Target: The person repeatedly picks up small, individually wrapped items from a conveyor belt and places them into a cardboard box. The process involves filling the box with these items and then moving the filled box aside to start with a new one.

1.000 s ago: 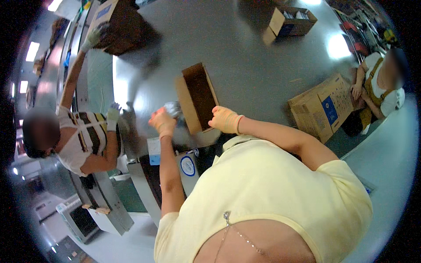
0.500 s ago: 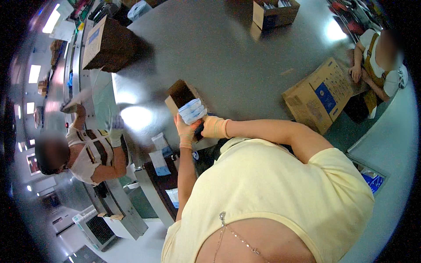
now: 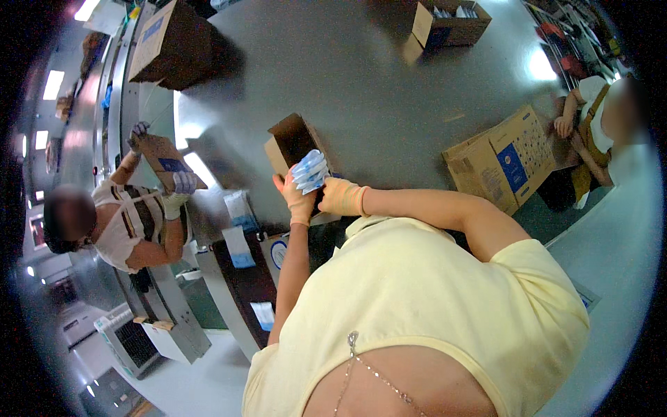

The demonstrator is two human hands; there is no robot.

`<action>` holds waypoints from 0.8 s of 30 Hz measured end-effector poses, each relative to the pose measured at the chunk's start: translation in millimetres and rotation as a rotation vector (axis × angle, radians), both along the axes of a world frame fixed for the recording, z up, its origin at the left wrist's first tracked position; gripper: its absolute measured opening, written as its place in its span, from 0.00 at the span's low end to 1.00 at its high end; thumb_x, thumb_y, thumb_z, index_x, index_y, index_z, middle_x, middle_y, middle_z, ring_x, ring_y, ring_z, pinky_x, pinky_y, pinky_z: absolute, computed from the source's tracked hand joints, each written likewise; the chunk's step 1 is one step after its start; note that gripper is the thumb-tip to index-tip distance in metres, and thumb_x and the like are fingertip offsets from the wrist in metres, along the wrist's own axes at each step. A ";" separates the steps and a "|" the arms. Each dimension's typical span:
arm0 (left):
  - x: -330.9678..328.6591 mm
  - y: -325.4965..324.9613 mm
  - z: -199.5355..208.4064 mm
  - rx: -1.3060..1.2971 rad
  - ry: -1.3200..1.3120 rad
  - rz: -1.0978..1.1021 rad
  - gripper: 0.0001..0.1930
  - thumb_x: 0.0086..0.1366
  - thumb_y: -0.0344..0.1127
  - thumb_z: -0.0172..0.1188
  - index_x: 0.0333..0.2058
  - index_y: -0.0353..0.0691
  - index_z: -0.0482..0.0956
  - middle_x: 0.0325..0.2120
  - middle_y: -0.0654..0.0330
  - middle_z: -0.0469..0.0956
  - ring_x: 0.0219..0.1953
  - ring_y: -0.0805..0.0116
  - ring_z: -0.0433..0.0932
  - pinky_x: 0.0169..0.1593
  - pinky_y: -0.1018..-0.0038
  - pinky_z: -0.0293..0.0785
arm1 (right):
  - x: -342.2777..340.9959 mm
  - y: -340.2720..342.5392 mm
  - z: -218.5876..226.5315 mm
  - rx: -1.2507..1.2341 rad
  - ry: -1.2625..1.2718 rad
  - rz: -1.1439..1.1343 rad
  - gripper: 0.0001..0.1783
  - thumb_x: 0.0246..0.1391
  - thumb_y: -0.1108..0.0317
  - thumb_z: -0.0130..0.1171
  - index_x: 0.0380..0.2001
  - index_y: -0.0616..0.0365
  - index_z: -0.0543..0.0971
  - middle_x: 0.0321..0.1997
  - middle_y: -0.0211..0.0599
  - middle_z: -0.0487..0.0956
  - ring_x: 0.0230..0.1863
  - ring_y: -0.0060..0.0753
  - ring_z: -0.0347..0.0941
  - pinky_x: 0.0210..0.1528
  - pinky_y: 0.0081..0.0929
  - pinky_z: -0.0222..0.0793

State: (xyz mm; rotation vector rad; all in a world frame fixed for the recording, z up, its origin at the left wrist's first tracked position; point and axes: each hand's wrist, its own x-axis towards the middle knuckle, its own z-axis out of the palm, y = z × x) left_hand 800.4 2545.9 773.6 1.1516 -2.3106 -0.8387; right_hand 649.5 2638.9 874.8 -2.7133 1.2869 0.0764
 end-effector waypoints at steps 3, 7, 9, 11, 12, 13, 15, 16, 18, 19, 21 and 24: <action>-10.5 2.3 53.2 -0.131 -0.334 -0.134 0.32 0.51 0.44 0.66 0.55 0.48 0.68 0.52 0.55 0.71 0.58 0.55 0.66 0.66 0.43 0.37 | -5.8 1.5 -11.1 0.044 -0.022 -0.086 0.05 0.48 0.64 0.54 0.27 0.45 0.79 0.27 0.28 0.80 0.35 0.33 0.77 0.43 0.30 0.65; 6.5 -13.2 123.0 0.170 -0.377 -0.297 0.43 0.42 0.31 0.70 0.60 0.45 0.62 0.59 0.54 0.64 0.64 0.58 0.60 0.68 0.53 0.42 | -3.2 -0.7 -18.6 0.076 -0.044 -0.061 0.06 0.48 0.65 0.55 0.27 0.48 0.80 0.32 0.32 0.81 0.37 0.34 0.77 0.44 0.32 0.65; 24.5 -35.0 112.3 0.207 -0.162 -0.320 0.42 0.43 0.25 0.66 0.60 0.43 0.61 0.59 0.52 0.64 0.62 0.56 0.62 0.63 0.64 0.60 | -1.4 4.6 -2.7 -0.089 -0.022 -0.020 0.06 0.49 0.65 0.54 0.27 0.47 0.80 0.35 0.30 0.81 0.38 0.32 0.77 0.45 0.30 0.64; -14.4 -41.2 134.3 0.128 -0.050 -0.155 0.27 0.54 0.26 0.57 0.55 0.40 0.68 0.50 0.49 0.73 0.53 0.51 0.72 0.55 0.64 0.70 | -4.2 4.8 -10.5 -0.076 0.046 -0.010 0.06 0.48 0.64 0.53 0.26 0.45 0.80 0.30 0.26 0.80 0.37 0.30 0.77 0.45 0.29 0.65; -36.2 -41.1 134.5 0.243 0.015 -0.025 0.21 0.59 0.29 0.53 0.53 0.39 0.71 0.46 0.49 0.77 0.49 0.50 0.75 0.54 0.63 0.71 | -3.2 3.1 -12.6 -0.074 0.078 0.007 0.06 0.48 0.63 0.53 0.25 0.45 0.80 0.28 0.24 0.80 0.36 0.29 0.77 0.44 0.28 0.65; -45.4 -44.6 112.9 0.139 -0.130 -0.016 0.18 0.61 0.32 0.51 0.50 0.39 0.74 0.43 0.49 0.78 0.47 0.51 0.77 0.52 0.63 0.73 | 2.8 2.4 -7.2 -0.028 0.064 0.010 0.06 0.49 0.63 0.53 0.27 0.45 0.80 0.29 0.23 0.80 0.38 0.29 0.77 0.45 0.28 0.65; -71.7 -41.2 101.0 0.117 -0.566 -0.079 0.16 0.62 0.36 0.50 0.46 0.40 0.79 0.42 0.49 0.79 0.46 0.54 0.79 0.50 0.65 0.74 | 3.1 -2.1 -4.8 -0.008 0.075 -0.037 0.07 0.50 0.63 0.53 0.29 0.45 0.80 0.31 0.23 0.80 0.40 0.30 0.76 0.45 0.28 0.66; -82.2 -33.6 110.2 0.205 -0.859 -0.134 0.16 0.62 0.38 0.50 0.45 0.41 0.80 0.44 0.49 0.79 0.48 0.56 0.78 0.50 0.66 0.74 | 5.6 -2.8 -5.6 0.007 0.078 -0.060 0.07 0.50 0.63 0.53 0.30 0.45 0.81 0.32 0.23 0.80 0.42 0.30 0.76 0.45 0.29 0.66; -78.8 -25.7 77.0 0.344 -0.967 -0.232 0.16 0.61 0.39 0.52 0.43 0.42 0.82 0.47 0.51 0.78 0.49 0.59 0.78 0.49 0.66 0.75 | 14.5 2.7 -4.6 -0.002 0.060 -0.065 0.08 0.52 0.63 0.54 0.33 0.45 0.81 0.36 0.22 0.81 0.43 0.29 0.76 0.45 0.29 0.66; -80.7 -26.4 76.1 0.357 -0.970 -0.261 0.16 0.62 0.39 0.51 0.44 0.43 0.82 0.47 0.52 0.78 0.50 0.59 0.78 0.49 0.66 0.75 | 13.5 3.4 -6.6 -0.006 0.054 -0.073 0.08 0.52 0.62 0.55 0.34 0.45 0.81 0.38 0.21 0.82 0.44 0.28 0.76 0.45 0.29 0.66; -69.6 -26.7 80.8 0.412 -0.911 -0.263 0.17 0.62 0.41 0.51 0.45 0.42 0.81 0.45 0.53 0.79 0.48 0.55 0.78 0.51 0.64 0.74 | 13.8 1.1 -12.0 -0.022 0.097 -0.013 0.08 0.53 0.62 0.55 0.34 0.44 0.81 0.38 0.21 0.82 0.44 0.28 0.76 0.44 0.29 0.68; -43.2 -6.8 98.2 0.437 -0.418 -0.144 0.17 0.62 0.39 0.51 0.46 0.39 0.79 0.44 0.51 0.79 0.49 0.53 0.76 0.54 0.64 0.71 | 11.8 -3.6 -31.0 0.007 0.089 -0.117 0.09 0.52 0.62 0.54 0.35 0.43 0.81 0.38 0.26 0.81 0.43 0.30 0.76 0.41 0.30 0.69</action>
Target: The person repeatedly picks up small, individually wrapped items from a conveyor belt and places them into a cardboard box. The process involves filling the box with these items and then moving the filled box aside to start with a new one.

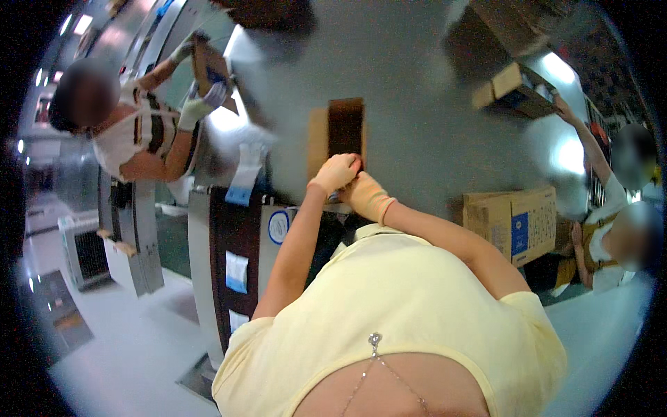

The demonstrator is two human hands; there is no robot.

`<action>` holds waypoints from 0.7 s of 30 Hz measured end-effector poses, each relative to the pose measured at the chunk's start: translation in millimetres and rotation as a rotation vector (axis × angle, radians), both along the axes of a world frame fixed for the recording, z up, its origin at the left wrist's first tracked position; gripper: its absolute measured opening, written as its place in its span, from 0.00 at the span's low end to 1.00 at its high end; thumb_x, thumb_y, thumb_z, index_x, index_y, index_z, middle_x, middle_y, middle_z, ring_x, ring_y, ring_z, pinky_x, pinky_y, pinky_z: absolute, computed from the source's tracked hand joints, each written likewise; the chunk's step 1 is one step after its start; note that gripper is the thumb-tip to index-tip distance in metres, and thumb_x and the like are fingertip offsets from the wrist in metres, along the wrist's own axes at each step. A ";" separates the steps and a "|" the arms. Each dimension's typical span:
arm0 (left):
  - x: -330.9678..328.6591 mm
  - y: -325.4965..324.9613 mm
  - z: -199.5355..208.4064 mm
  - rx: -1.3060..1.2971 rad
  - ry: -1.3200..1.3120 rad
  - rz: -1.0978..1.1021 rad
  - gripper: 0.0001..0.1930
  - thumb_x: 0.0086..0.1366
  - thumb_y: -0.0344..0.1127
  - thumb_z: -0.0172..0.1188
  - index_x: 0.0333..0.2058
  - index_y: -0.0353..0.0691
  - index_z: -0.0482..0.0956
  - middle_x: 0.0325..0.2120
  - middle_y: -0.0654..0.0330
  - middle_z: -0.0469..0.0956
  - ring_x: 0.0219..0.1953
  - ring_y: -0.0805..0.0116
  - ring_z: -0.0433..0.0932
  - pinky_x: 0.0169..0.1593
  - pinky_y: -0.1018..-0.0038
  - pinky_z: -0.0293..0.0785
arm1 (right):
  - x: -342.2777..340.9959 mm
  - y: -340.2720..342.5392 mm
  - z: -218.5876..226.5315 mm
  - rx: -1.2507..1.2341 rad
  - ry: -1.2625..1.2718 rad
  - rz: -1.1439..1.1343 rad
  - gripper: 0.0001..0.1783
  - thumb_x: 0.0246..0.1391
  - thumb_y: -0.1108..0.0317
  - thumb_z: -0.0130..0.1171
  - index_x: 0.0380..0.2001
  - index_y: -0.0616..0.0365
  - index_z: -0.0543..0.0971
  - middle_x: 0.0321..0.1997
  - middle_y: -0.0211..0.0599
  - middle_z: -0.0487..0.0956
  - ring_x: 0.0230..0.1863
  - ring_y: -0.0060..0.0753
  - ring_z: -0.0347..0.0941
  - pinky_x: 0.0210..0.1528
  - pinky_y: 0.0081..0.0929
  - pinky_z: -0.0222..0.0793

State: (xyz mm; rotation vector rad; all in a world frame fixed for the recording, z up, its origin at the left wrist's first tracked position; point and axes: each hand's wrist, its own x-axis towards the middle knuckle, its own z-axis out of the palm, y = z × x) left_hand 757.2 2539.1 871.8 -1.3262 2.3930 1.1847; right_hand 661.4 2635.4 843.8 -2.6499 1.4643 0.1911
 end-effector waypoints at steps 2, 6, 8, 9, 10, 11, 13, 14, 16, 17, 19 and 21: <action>39.2 23.2 0.8 -0.232 0.631 0.178 0.15 0.62 0.34 0.51 0.46 0.36 0.77 0.45 0.51 0.78 0.52 0.53 0.74 0.57 0.66 0.68 | 2.3 -2.3 21.0 -0.004 0.094 0.018 0.09 0.51 0.63 0.54 0.35 0.44 0.81 0.37 0.28 0.81 0.42 0.31 0.76 0.40 0.30 0.69; 158.5 34.2 9.9 -0.425 0.530 0.546 0.16 0.60 0.29 0.55 0.47 0.40 0.76 0.48 0.52 0.76 0.52 0.55 0.73 0.56 0.65 0.68 | -3.0 -3.7 28.1 0.069 -0.026 0.041 0.07 0.50 0.66 0.54 0.34 0.46 0.79 0.34 0.30 0.78 0.40 0.32 0.75 0.43 0.31 0.66; 223.6 25.0 10.6 -0.436 0.403 0.749 0.16 0.61 0.31 0.56 0.47 0.37 0.76 0.46 0.52 0.78 0.49 0.59 0.76 0.52 0.69 0.71 | 1.2 -3.7 26.0 0.077 -0.038 0.031 0.07 0.50 0.67 0.54 0.34 0.46 0.78 0.33 0.29 0.78 0.41 0.32 0.74 0.46 0.31 0.64; 255.0 18.1 3.6 -0.408 0.376 0.796 0.16 0.61 0.32 0.56 0.48 0.36 0.76 0.46 0.52 0.77 0.49 0.60 0.76 0.52 0.69 0.70 | 0.9 -4.9 28.9 0.082 -0.031 0.044 0.07 0.50 0.67 0.54 0.34 0.46 0.78 0.33 0.29 0.77 0.41 0.32 0.74 0.47 0.31 0.64; 281.5 9.4 -0.6 -0.379 0.351 0.836 0.17 0.61 0.32 0.57 0.49 0.35 0.76 0.47 0.52 0.77 0.49 0.61 0.76 0.53 0.69 0.70 | 1.4 -6.6 30.7 0.088 -0.023 0.051 0.07 0.50 0.67 0.54 0.33 0.46 0.78 0.33 0.29 0.77 0.41 0.32 0.74 0.47 0.31 0.64; 295.4 -0.4 1.7 -0.322 0.343 0.878 0.18 0.62 0.35 0.57 0.50 0.34 0.75 0.47 0.52 0.77 0.50 0.61 0.75 0.54 0.70 0.68 | 1.0 -7.6 29.9 0.085 -0.023 0.060 0.07 0.50 0.67 0.54 0.33 0.46 0.78 0.33 0.29 0.77 0.41 0.32 0.74 0.47 0.31 0.64; 311.7 -29.2 7.0 -0.220 0.278 0.880 0.22 0.63 0.41 0.56 0.51 0.32 0.74 0.49 0.53 0.76 0.51 0.62 0.73 0.55 0.70 0.66 | -0.7 -9.8 27.7 0.078 -0.015 0.063 0.07 0.51 0.67 0.53 0.33 0.46 0.78 0.32 0.28 0.77 0.40 0.31 0.74 0.46 0.30 0.64; 319.8 -44.3 2.5 -0.195 0.269 0.847 0.23 0.64 0.43 0.56 0.52 0.33 0.74 0.49 0.54 0.76 0.50 0.62 0.74 0.54 0.70 0.67 | -0.1 -10.9 29.5 0.083 0.003 0.069 0.06 0.51 0.67 0.53 0.32 0.46 0.78 0.32 0.28 0.77 0.40 0.31 0.74 0.46 0.30 0.64; 324.1 -75.2 -8.9 -0.082 0.271 0.842 0.21 0.64 0.41 0.56 0.51 0.35 0.74 0.49 0.56 0.76 0.49 0.63 0.74 0.54 0.71 0.67 | 0.1 -12.5 34.3 0.093 0.042 0.068 0.06 0.51 0.67 0.53 0.32 0.46 0.79 0.32 0.27 0.77 0.39 0.30 0.75 0.46 0.30 0.64; 332.6 -89.7 -17.5 0.001 0.318 0.861 0.21 0.64 0.41 0.56 0.52 0.35 0.74 0.49 0.57 0.76 0.50 0.63 0.73 0.54 0.71 0.66 | 1.5 -13.4 35.5 0.098 0.050 0.066 0.06 0.50 0.67 0.53 0.31 0.46 0.79 0.32 0.27 0.77 0.39 0.30 0.75 0.45 0.29 0.65; 348.8 -116.4 -41.2 0.174 0.408 0.888 0.20 0.65 0.40 0.56 0.52 0.37 0.74 0.49 0.59 0.76 0.51 0.64 0.72 0.55 0.71 0.65 | 3.3 -14.6 36.3 0.111 0.065 0.055 0.06 0.50 0.67 0.53 0.31 0.46 0.79 0.32 0.27 0.78 0.39 0.30 0.75 0.45 0.29 0.65; 356.9 -135.3 -48.6 0.278 0.355 0.847 0.24 0.61 0.39 0.59 0.54 0.35 0.71 0.47 0.58 0.76 0.48 0.65 0.73 0.52 0.71 0.66 | 2.1 -13.5 35.3 0.104 0.062 0.053 0.05 0.49 0.66 0.54 0.30 0.46 0.79 0.31 0.26 0.78 0.39 0.29 0.75 0.44 0.29 0.65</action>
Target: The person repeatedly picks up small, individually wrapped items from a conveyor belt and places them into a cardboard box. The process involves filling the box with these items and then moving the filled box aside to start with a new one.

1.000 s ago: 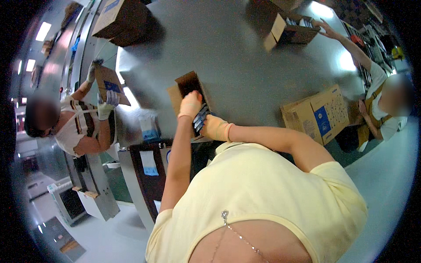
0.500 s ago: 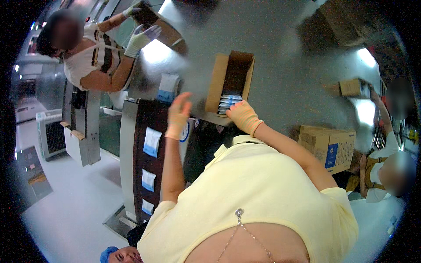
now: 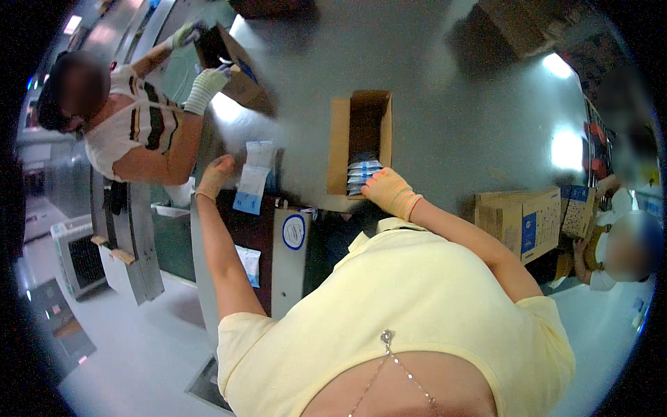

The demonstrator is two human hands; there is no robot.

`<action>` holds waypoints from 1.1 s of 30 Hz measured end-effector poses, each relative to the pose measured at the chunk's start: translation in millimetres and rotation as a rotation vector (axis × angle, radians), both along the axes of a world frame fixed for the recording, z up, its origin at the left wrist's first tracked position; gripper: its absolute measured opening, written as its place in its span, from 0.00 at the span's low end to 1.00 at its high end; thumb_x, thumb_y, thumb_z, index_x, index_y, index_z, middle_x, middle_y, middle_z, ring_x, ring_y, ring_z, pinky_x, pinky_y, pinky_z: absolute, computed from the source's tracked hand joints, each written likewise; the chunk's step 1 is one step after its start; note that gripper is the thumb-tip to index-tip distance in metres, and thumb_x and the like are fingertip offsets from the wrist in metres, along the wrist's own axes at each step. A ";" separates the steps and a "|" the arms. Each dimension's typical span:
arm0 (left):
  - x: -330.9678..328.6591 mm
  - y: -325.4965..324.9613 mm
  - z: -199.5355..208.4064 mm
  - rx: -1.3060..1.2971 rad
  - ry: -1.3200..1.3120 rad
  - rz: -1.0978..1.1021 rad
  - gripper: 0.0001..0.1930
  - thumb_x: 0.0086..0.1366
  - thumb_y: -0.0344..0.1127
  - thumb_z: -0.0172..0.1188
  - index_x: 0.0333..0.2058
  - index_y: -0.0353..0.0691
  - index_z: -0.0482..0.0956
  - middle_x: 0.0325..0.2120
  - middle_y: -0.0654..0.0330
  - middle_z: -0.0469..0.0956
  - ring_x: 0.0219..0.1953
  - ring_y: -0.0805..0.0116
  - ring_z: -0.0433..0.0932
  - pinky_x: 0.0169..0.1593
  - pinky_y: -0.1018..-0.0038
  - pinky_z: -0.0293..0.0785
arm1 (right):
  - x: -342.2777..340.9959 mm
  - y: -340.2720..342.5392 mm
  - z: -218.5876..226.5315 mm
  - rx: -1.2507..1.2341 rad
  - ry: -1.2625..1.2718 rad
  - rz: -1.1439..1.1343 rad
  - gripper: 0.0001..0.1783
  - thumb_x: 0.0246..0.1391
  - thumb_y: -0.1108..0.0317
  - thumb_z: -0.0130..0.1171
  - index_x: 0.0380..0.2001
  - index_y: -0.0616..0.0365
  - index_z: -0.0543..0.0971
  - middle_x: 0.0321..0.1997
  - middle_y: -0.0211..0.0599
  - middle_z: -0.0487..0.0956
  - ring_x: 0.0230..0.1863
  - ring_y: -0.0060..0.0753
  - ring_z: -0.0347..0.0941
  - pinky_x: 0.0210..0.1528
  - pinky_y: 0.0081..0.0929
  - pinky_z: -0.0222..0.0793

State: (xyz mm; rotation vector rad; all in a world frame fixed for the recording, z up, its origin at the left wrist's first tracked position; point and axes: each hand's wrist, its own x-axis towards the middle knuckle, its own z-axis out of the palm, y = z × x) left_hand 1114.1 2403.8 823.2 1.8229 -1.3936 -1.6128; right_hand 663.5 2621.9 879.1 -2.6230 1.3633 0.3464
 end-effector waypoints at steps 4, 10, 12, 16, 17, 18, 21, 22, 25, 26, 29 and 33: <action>-52.2 -4.2 13.8 0.221 -0.058 -0.047 0.23 0.55 0.34 0.66 0.50 0.36 0.74 0.46 0.55 0.77 0.49 0.66 0.73 0.51 0.71 0.69 | -10.4 1.8 -1.5 -0.017 -0.080 -0.028 0.05 0.49 0.66 0.54 0.30 0.46 0.79 0.30 0.25 0.78 0.39 0.29 0.75 0.44 0.28 0.66; -119.2 -3.1 -60.2 -0.005 -0.279 -0.380 0.33 0.39 0.37 0.75 0.46 0.36 0.74 0.47 0.51 0.76 0.50 0.57 0.74 0.51 0.64 0.72 | -11.9 -0.6 -7.1 -0.046 -0.131 -0.002 0.04 0.50 0.65 0.53 0.28 0.45 0.78 0.30 0.25 0.77 0.39 0.28 0.75 0.45 0.28 0.65; -241.7 40.3 3.6 -0.617 -0.814 -0.784 0.29 0.37 0.38 0.76 0.40 0.39 0.77 0.38 0.54 0.78 0.42 0.56 0.77 0.46 0.61 0.74 | -28.2 8.6 -13.1 -0.054 -0.104 -0.082 0.04 0.50 0.66 0.53 0.28 0.45 0.78 0.30 0.24 0.77 0.39 0.28 0.74 0.45 0.28 0.64; -214.8 78.4 -180.8 -1.170 -1.082 -0.718 0.07 0.60 0.33 0.50 0.36 0.44 0.76 0.34 0.59 0.77 0.40 0.59 0.76 0.46 0.65 0.71 | 7.0 -6.3 6.2 -0.110 -0.110 0.115 0.04 0.50 0.65 0.53 0.27 0.44 0.78 0.29 0.23 0.77 0.38 0.27 0.74 0.45 0.27 0.64; -241.4 73.7 -160.3 -1.225 -0.890 -0.635 0.07 0.59 0.33 0.51 0.35 0.43 0.76 0.32 0.59 0.78 0.37 0.58 0.77 0.46 0.65 0.70 | -2.4 -3.1 1.5 -0.112 -0.084 0.063 0.04 0.50 0.64 0.53 0.27 0.44 0.78 0.28 0.23 0.77 0.38 0.27 0.74 0.45 0.26 0.63; -249.7 70.6 -135.5 -0.938 -0.888 -0.746 0.07 0.56 0.34 0.56 0.35 0.44 0.76 0.31 0.58 0.79 0.37 0.57 0.78 0.47 0.65 0.70 | -10.1 -0.6 -3.5 -0.080 -0.056 0.040 0.04 0.50 0.65 0.54 0.28 0.45 0.78 0.30 0.24 0.77 0.39 0.27 0.75 0.45 0.27 0.64; -265.1 54.7 11.9 -0.681 -0.748 -0.580 0.27 0.38 0.40 0.73 0.41 0.44 0.77 0.34 0.54 0.81 0.40 0.55 0.79 0.48 0.63 0.69 | -27.5 9.1 -4.6 -0.031 -0.028 -0.048 0.05 0.50 0.65 0.56 0.32 0.46 0.79 0.34 0.25 0.79 0.42 0.29 0.75 0.46 0.28 0.64; -265.2 49.9 38.8 -0.641 -0.739 -0.403 0.30 0.37 0.36 0.75 0.44 0.43 0.75 0.35 0.56 0.82 0.41 0.60 0.80 0.48 0.62 0.71 | -27.6 9.1 -4.1 -0.033 -0.038 -0.054 0.06 0.50 0.66 0.56 0.33 0.46 0.79 0.34 0.25 0.80 0.42 0.29 0.75 0.46 0.28 0.64; -248.4 43.2 66.9 -0.634 0.122 -0.117 0.39 0.35 0.33 0.79 0.49 0.40 0.70 0.42 0.57 0.79 0.44 0.66 0.78 0.48 0.66 0.75 | -21.0 10.2 -7.8 -0.045 -0.070 -0.039 0.07 0.50 0.66 0.57 0.34 0.47 0.79 0.35 0.25 0.80 0.42 0.29 0.76 0.46 0.28 0.64; -269.7 47.8 90.2 -0.581 0.385 -0.113 0.40 0.35 0.33 0.79 0.51 0.39 0.69 0.44 0.57 0.78 0.45 0.66 0.78 0.48 0.67 0.75 | -24.9 10.5 -11.3 -0.050 -0.072 -0.049 0.08 0.50 0.66 0.58 0.35 0.47 0.79 0.36 0.24 0.80 0.42 0.29 0.76 0.46 0.28 0.64; -313.6 63.9 97.4 -0.580 0.788 -0.142 0.45 0.38 0.30 0.79 0.55 0.37 0.64 0.47 0.59 0.74 0.46 0.65 0.75 0.51 0.68 0.74 | -22.3 8.8 -5.5 -0.042 -0.047 -0.034 0.09 0.49 0.66 0.58 0.36 0.47 0.79 0.36 0.24 0.80 0.42 0.29 0.76 0.46 0.28 0.64; -356.2 71.9 25.7 -0.560 0.675 -0.262 0.39 0.41 0.30 0.75 0.54 0.41 0.66 0.47 0.61 0.72 0.48 0.65 0.74 0.50 0.68 0.74 | -22.1 9.0 -10.4 -0.078 -0.119 -0.072 0.06 0.48 0.66 0.58 0.32 0.47 0.80 0.34 0.25 0.81 0.41 0.30 0.77 0.45 0.28 0.64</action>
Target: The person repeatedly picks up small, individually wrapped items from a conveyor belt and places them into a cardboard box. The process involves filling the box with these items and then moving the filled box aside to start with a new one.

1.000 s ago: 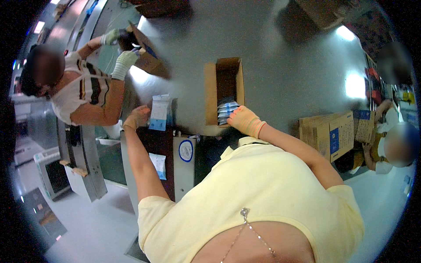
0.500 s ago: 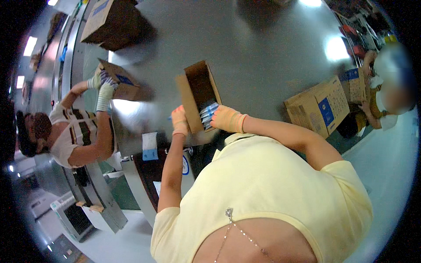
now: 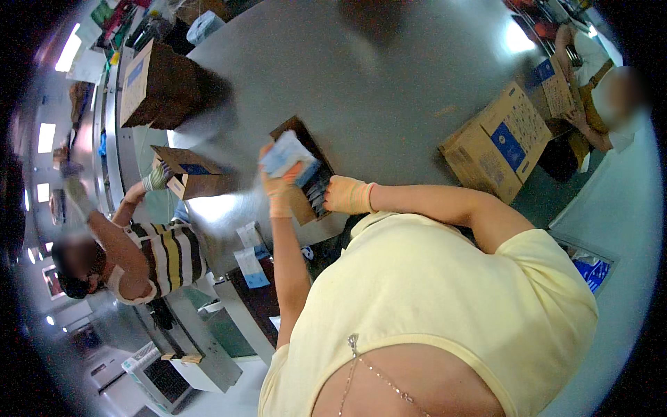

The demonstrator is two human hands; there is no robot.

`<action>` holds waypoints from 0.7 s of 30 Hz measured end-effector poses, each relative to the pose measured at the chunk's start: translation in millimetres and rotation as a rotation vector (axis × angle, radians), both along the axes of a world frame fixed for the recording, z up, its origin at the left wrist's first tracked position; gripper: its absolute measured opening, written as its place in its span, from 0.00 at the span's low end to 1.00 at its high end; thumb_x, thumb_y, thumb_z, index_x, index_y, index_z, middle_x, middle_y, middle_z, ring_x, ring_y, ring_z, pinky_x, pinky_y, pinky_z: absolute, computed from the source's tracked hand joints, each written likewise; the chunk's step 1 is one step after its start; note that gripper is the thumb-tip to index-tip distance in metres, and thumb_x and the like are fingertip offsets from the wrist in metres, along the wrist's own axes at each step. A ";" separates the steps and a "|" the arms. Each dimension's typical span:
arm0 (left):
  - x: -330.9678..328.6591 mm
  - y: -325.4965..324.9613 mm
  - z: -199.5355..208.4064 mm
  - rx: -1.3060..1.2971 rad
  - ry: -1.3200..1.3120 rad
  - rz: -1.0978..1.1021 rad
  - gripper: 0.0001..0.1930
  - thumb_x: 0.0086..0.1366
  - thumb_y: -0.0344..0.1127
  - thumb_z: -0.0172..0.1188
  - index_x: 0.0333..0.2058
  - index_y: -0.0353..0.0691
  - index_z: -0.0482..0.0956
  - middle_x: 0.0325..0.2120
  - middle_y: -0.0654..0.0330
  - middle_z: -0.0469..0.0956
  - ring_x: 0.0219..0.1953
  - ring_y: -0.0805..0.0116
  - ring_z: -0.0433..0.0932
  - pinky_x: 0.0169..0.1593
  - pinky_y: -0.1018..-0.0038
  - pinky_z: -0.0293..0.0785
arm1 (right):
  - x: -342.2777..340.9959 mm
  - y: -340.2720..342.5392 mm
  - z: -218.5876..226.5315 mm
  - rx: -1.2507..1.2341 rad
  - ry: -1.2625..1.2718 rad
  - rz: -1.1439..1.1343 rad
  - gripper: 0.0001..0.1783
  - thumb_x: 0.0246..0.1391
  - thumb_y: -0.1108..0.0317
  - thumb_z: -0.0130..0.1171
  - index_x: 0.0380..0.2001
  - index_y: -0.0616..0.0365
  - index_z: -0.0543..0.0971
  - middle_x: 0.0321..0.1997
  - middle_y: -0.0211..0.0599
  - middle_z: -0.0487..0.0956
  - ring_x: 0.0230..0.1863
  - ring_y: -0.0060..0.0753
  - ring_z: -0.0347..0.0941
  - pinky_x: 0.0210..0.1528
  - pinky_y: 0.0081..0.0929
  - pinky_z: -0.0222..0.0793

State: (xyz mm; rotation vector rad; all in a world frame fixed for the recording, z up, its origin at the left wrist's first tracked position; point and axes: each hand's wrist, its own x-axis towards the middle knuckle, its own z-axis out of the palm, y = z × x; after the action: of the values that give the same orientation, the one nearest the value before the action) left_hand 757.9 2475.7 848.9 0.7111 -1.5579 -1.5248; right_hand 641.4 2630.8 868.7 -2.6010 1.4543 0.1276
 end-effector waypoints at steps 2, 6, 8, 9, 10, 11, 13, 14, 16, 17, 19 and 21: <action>3.6 -1.2 -50.4 -0.286 -0.335 -0.034 0.26 0.56 0.39 0.65 0.52 0.42 0.68 0.46 0.57 0.74 0.48 0.58 0.75 0.46 0.62 0.78 | 5.7 -3.4 4.9 -0.028 -0.013 0.052 0.04 0.48 0.66 0.57 0.30 0.47 0.80 0.32 0.26 0.81 0.40 0.30 0.77 0.45 0.29 0.64; -20.2 2.4 -50.2 0.138 -0.169 0.050 0.21 0.58 0.44 0.57 0.48 0.42 0.70 0.44 0.55 0.74 0.44 0.51 0.76 0.38 0.55 0.79 | 2.2 -1.3 -4.9 -0.025 0.010 -0.025 0.04 0.48 0.64 0.56 0.27 0.45 0.80 0.32 0.25 0.81 0.40 0.30 0.77 0.43 0.30 0.65; -26.4 2.5 -40.6 0.104 -0.221 -0.001 0.28 0.45 0.29 0.66 0.48 0.41 0.70 0.43 0.60 0.74 0.44 0.60 0.76 0.42 0.63 0.79 | -0.7 -2.9 -9.0 -0.044 0.004 -0.032 0.04 0.48 0.64 0.56 0.26 0.45 0.80 0.31 0.24 0.81 0.39 0.31 0.77 0.42 0.31 0.65; -27.4 10.4 -37.5 -0.003 -0.241 -0.089 0.23 0.55 0.33 0.59 0.50 0.43 0.67 0.45 0.56 0.74 0.46 0.53 0.75 0.41 0.55 0.79 | 0.5 2.8 -10.7 -0.107 -0.018 -0.054 0.04 0.48 0.64 0.56 0.26 0.45 0.80 0.31 0.24 0.81 0.39 0.30 0.77 0.42 0.31 0.66; -26.5 20.7 -31.5 -0.104 -0.249 -0.169 0.18 0.65 0.37 0.52 0.53 0.44 0.64 0.47 0.53 0.74 0.48 0.46 0.75 0.39 0.48 0.79 | 3.6 9.5 -9.3 -0.165 -0.040 -0.076 0.04 0.48 0.64 0.56 0.26 0.45 0.80 0.31 0.24 0.81 0.39 0.30 0.77 0.41 0.32 0.66; -31.3 25.1 -34.1 0.053 -0.137 -0.186 0.20 0.63 0.32 0.54 0.53 0.44 0.64 0.46 0.54 0.74 0.48 0.49 0.76 0.41 0.51 0.80 | 3.0 11.7 -8.1 -0.130 0.009 -0.104 0.05 0.49 0.63 0.55 0.30 0.43 0.79 0.32 0.21 0.80 0.39 0.28 0.76 0.42 0.29 0.65; -33.6 30.9 -43.3 -0.075 -0.135 -0.184 0.22 0.61 0.26 0.56 0.53 0.44 0.65 0.47 0.54 0.74 0.48 0.54 0.77 0.46 0.56 0.79 | -1.2 8.5 -10.9 -0.072 0.011 -0.085 0.05 0.49 0.63 0.55 0.30 0.43 0.79 0.33 0.21 0.79 0.40 0.28 0.76 0.42 0.29 0.64; -28.2 26.1 -51.5 -0.123 -0.211 -0.169 0.24 0.56 0.29 0.61 0.52 0.44 0.66 0.47 0.56 0.75 0.49 0.55 0.76 0.48 0.55 0.77 | -1.1 6.8 -10.8 -0.044 0.012 -0.066 0.05 0.49 0.62 0.55 0.30 0.43 0.79 0.33 0.21 0.79 0.40 0.28 0.76 0.43 0.29 0.64; -13.5 2.2 -65.3 -0.216 -0.360 -0.135 0.31 0.46 0.36 0.70 0.51 0.44 0.70 0.47 0.59 0.75 0.50 0.55 0.74 0.53 0.53 0.71 | 4.8 -0.1 -8.1 0.013 0.067 -0.035 0.05 0.50 0.63 0.55 0.32 0.43 0.78 0.34 0.22 0.79 0.41 0.28 0.75 0.43 0.29 0.63; -6.4 -1.4 -71.0 -0.258 -0.428 -0.140 0.33 0.43 0.39 0.72 0.51 0.46 0.71 0.47 0.60 0.75 0.52 0.55 0.73 0.55 0.52 0.66 | 7.7 -2.1 -2.1 0.032 0.076 -0.029 0.06 0.50 0.63 0.56 0.33 0.44 0.78 0.34 0.22 0.79 0.41 0.28 0.75 0.43 0.29 0.63; -1.6 -7.3 -75.8 -0.339 -0.533 -0.173 0.36 0.41 0.46 0.73 0.52 0.49 0.72 0.47 0.63 0.75 0.55 0.57 0.70 0.61 0.49 0.55 | 10.7 -4.0 6.3 0.037 0.094 -0.025 0.06 0.51 0.63 0.56 0.34 0.44 0.78 0.35 0.22 0.79 0.41 0.28 0.75 0.43 0.29 0.63; 6.4 -15.8 -69.7 -0.575 -0.756 -0.245 0.38 0.42 0.50 0.72 0.54 0.53 0.70 0.50 0.65 0.73 0.59 0.58 0.64 0.64 0.47 0.46 | 13.4 -4.9 11.7 0.004 0.112 -0.026 0.07 0.51 0.63 0.55 0.34 0.44 0.78 0.35 0.23 0.79 0.41 0.28 0.75 0.43 0.29 0.63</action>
State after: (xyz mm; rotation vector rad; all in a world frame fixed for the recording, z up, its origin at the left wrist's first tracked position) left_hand 764.3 2459.9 779.2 0.8146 -2.5817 -0.8924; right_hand 654.7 2625.9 880.4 -2.6090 1.5211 0.2769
